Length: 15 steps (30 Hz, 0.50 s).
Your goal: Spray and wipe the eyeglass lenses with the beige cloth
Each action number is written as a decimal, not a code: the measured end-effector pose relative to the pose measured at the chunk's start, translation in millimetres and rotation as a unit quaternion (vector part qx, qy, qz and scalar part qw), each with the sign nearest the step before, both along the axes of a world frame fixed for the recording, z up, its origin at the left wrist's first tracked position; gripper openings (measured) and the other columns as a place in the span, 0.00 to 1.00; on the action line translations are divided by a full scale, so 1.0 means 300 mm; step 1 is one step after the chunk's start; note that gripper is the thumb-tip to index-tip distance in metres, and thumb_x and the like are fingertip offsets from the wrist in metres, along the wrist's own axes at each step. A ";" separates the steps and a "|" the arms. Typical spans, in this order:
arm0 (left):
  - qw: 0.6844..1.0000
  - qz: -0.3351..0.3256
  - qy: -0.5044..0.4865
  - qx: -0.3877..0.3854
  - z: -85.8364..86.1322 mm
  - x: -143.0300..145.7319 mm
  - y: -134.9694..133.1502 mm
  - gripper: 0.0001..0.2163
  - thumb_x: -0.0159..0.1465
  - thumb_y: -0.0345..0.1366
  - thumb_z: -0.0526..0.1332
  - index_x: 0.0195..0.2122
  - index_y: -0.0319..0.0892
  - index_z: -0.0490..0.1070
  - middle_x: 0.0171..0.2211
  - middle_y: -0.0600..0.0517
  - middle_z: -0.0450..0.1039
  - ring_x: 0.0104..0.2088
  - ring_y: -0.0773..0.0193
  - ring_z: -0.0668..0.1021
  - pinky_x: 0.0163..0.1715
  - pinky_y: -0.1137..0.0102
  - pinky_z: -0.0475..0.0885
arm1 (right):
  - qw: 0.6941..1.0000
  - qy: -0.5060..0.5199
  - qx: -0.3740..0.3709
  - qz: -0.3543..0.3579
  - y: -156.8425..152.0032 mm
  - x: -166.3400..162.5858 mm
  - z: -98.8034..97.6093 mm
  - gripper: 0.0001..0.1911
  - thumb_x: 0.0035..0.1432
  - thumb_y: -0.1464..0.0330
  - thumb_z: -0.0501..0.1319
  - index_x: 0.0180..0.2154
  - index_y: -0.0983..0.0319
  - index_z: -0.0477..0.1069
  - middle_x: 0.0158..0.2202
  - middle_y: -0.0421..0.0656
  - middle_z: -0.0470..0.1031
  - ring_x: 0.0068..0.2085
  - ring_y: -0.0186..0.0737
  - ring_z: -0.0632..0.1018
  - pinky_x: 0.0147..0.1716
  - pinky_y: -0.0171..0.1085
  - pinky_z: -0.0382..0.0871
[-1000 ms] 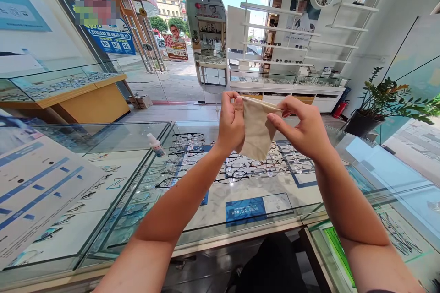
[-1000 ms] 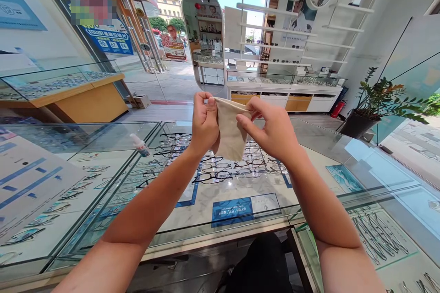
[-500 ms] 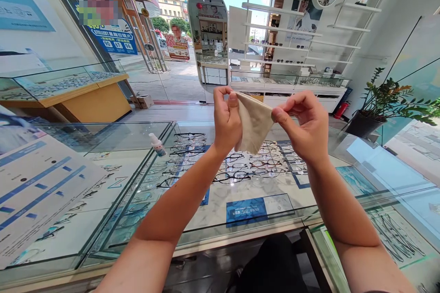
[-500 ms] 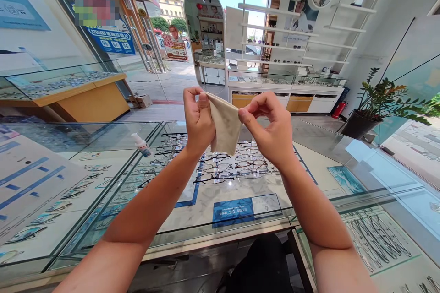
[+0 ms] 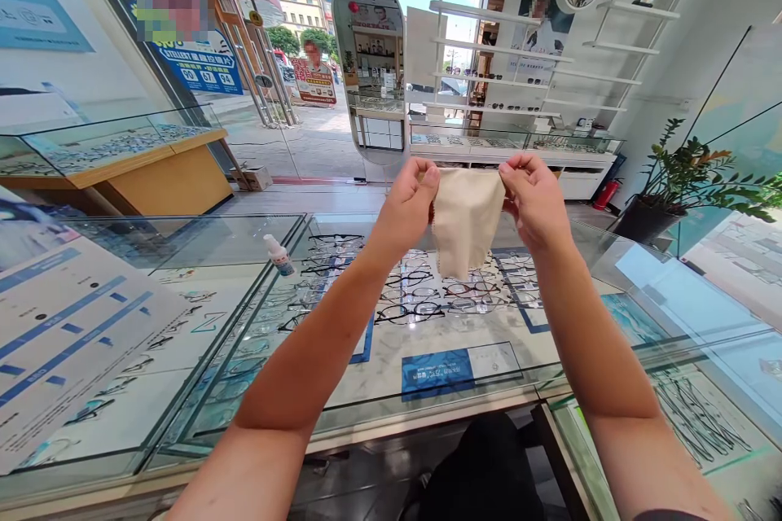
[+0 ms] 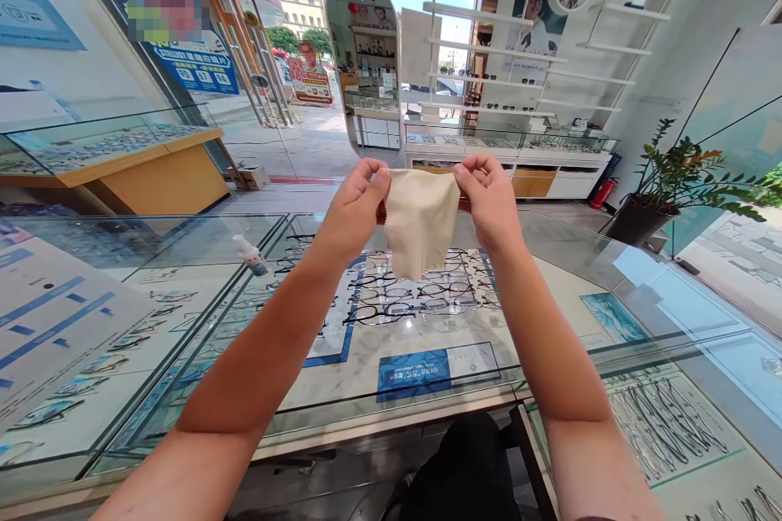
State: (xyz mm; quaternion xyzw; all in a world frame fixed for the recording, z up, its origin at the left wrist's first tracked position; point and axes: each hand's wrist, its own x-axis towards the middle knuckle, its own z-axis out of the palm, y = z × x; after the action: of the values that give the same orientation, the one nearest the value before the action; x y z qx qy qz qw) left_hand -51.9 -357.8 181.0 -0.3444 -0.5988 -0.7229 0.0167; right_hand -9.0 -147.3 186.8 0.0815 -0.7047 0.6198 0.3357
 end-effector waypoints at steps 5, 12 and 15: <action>0.995 -0.032 -0.095 -0.017 0.002 -0.017 0.003 0.17 0.74 0.54 0.63 0.39 0.47 0.63 0.26 0.57 0.64 0.22 0.69 0.68 0.21 0.74 0.67 | 0.985 -0.108 -0.060 0.119 0.002 -0.071 -0.062 0.34 0.50 0.34 0.69 0.38 0.55 0.68 0.28 0.38 0.75 0.29 0.41 0.77 0.29 0.40 0.74; 0.976 -0.005 -0.210 0.056 0.032 -0.002 0.003 0.11 0.75 0.42 0.64 0.38 0.44 0.69 0.26 0.58 0.65 0.20 0.72 0.68 0.22 0.77 0.68 | 0.996 -0.040 -0.074 0.016 -0.077 0.019 -0.175 0.30 0.60 0.38 0.63 0.47 0.56 0.72 0.43 0.46 0.78 0.42 0.46 0.80 0.41 0.44 0.76; 0.967 0.007 -0.237 0.091 0.042 0.002 0.004 0.10 0.76 0.41 0.64 0.38 0.44 0.68 0.25 0.59 0.65 0.19 0.73 0.69 0.21 0.78 0.68 | 0.967 0.181 0.136 -0.113 -0.118 0.114 -0.204 0.25 0.60 0.49 0.69 0.53 0.52 0.70 0.51 0.46 0.75 0.51 0.49 0.77 0.49 0.47 0.73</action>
State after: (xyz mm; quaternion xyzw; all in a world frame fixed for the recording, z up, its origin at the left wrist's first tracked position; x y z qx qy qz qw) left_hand -51.2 -356.7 193.7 -0.1559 -0.5198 -0.8352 -0.0892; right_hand 25.2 -182.6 125.5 0.1576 -0.7145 0.4508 0.5113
